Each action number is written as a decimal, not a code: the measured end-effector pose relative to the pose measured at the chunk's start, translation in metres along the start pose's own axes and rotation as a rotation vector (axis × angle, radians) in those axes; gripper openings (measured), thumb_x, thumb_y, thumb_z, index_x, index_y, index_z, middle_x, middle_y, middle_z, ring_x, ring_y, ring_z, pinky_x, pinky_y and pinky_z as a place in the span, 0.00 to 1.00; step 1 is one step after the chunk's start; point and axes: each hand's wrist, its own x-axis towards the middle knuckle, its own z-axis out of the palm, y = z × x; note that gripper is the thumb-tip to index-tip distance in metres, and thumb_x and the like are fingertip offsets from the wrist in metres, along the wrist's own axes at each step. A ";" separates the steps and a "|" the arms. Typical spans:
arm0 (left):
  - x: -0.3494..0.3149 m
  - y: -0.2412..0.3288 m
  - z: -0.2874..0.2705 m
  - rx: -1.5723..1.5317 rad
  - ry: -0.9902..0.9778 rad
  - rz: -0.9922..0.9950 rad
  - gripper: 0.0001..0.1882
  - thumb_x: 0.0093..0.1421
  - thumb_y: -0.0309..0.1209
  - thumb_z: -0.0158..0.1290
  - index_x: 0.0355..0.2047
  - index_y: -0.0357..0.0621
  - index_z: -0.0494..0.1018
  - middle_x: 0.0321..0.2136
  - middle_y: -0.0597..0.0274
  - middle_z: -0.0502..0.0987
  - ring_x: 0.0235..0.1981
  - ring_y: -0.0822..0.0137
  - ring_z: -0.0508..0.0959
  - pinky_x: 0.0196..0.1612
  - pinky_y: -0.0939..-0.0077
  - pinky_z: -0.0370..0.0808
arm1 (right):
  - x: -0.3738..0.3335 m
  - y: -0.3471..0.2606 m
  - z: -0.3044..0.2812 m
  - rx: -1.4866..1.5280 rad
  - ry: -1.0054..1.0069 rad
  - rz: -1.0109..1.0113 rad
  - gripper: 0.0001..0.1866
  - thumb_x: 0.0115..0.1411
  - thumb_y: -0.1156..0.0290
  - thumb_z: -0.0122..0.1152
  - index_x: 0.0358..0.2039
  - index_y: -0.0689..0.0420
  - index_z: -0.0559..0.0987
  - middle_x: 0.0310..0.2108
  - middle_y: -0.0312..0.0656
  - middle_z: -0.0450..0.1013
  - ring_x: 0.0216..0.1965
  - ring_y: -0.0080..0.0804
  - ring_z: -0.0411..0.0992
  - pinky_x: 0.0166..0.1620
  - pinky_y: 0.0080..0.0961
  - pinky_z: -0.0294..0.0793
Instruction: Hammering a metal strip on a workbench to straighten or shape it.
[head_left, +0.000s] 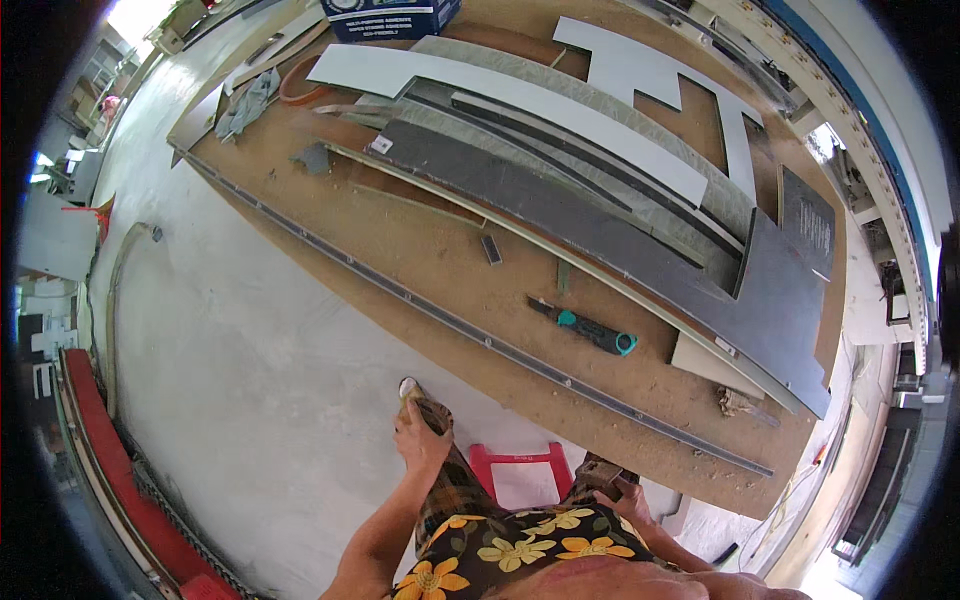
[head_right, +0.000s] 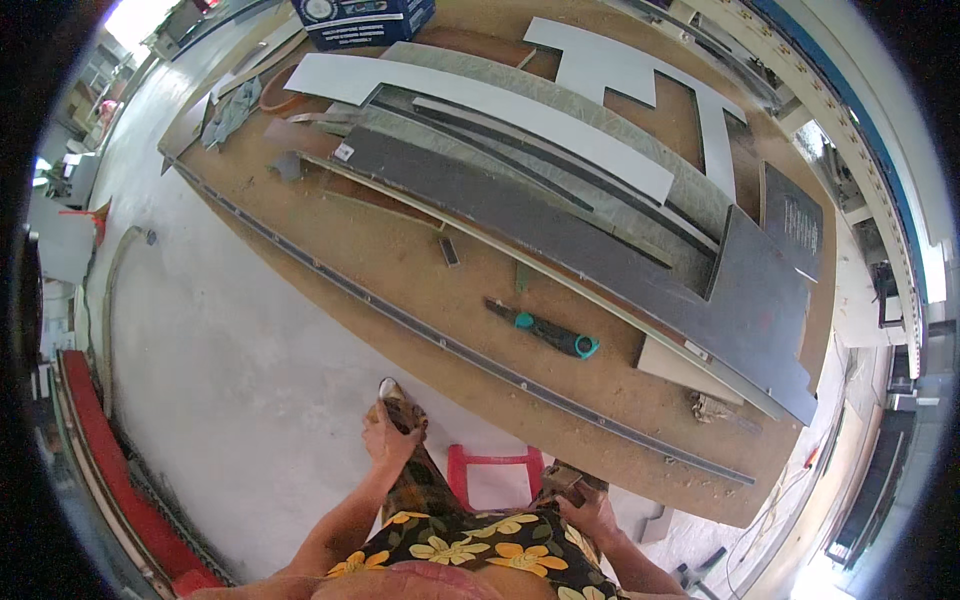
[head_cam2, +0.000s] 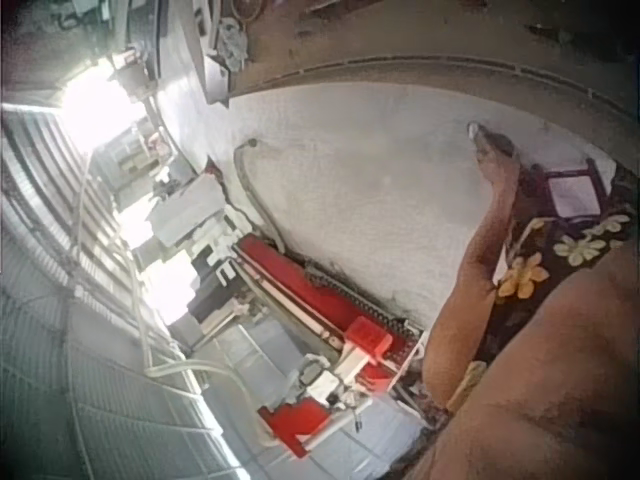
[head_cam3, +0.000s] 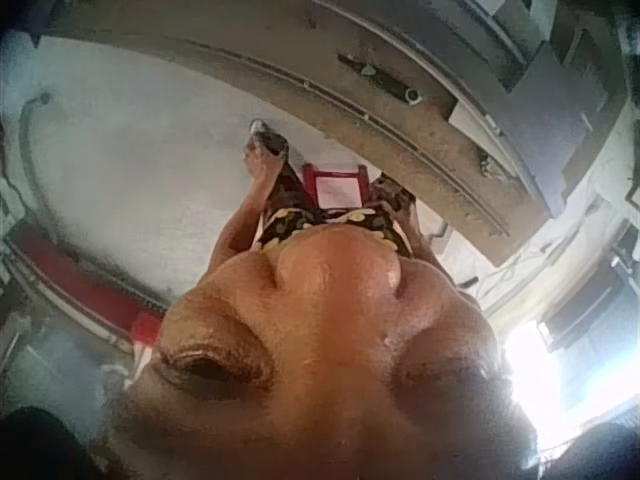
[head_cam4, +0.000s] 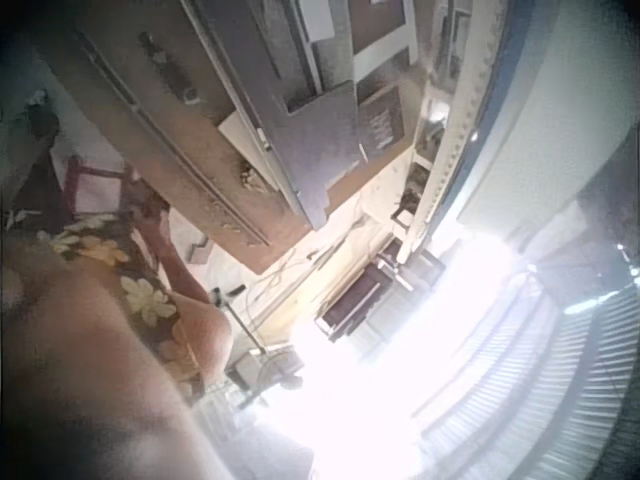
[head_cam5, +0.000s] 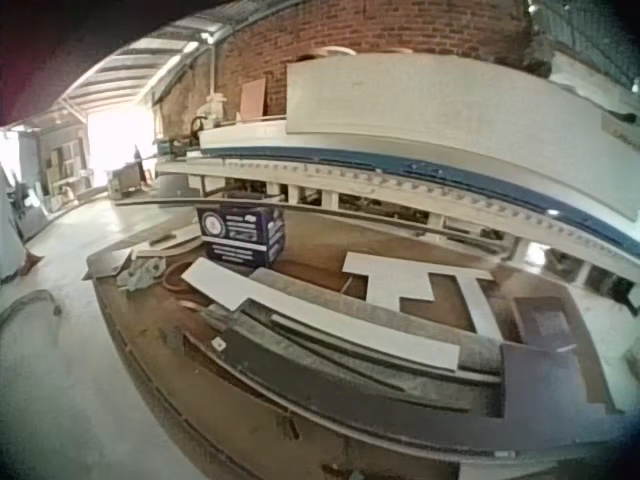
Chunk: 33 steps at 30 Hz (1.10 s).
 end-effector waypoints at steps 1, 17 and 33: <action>0.000 -0.002 -0.005 0.024 -0.038 -0.023 0.57 0.43 0.45 0.68 0.69 0.51 0.47 0.56 0.37 0.60 0.47 0.38 0.72 0.50 0.51 0.73 | 0.005 -0.011 -0.002 0.003 -0.005 0.012 0.24 0.52 0.60 0.72 0.47 0.58 0.79 0.36 0.48 0.80 0.36 0.33 0.80 0.41 0.29 0.78; 0.040 -0.139 -0.077 -0.445 -0.449 0.123 0.40 0.52 0.53 0.60 0.60 0.44 0.65 0.49 0.40 0.76 0.51 0.45 0.75 0.53 0.57 0.72 | 0.031 -0.231 0.044 -0.344 -0.116 0.152 0.32 0.52 0.46 0.64 0.47 0.60 0.79 0.38 0.56 0.79 0.40 0.45 0.80 0.44 0.36 0.78; 0.176 -0.192 -0.183 -0.275 -0.027 0.570 0.17 0.59 0.36 0.54 0.41 0.33 0.75 0.24 0.55 0.78 0.24 0.65 0.80 0.28 0.68 0.78 | 0.104 -0.351 0.056 -0.002 0.320 0.126 0.23 0.51 0.56 0.66 0.42 0.58 0.76 0.34 0.56 0.77 0.36 0.55 0.77 0.39 0.43 0.75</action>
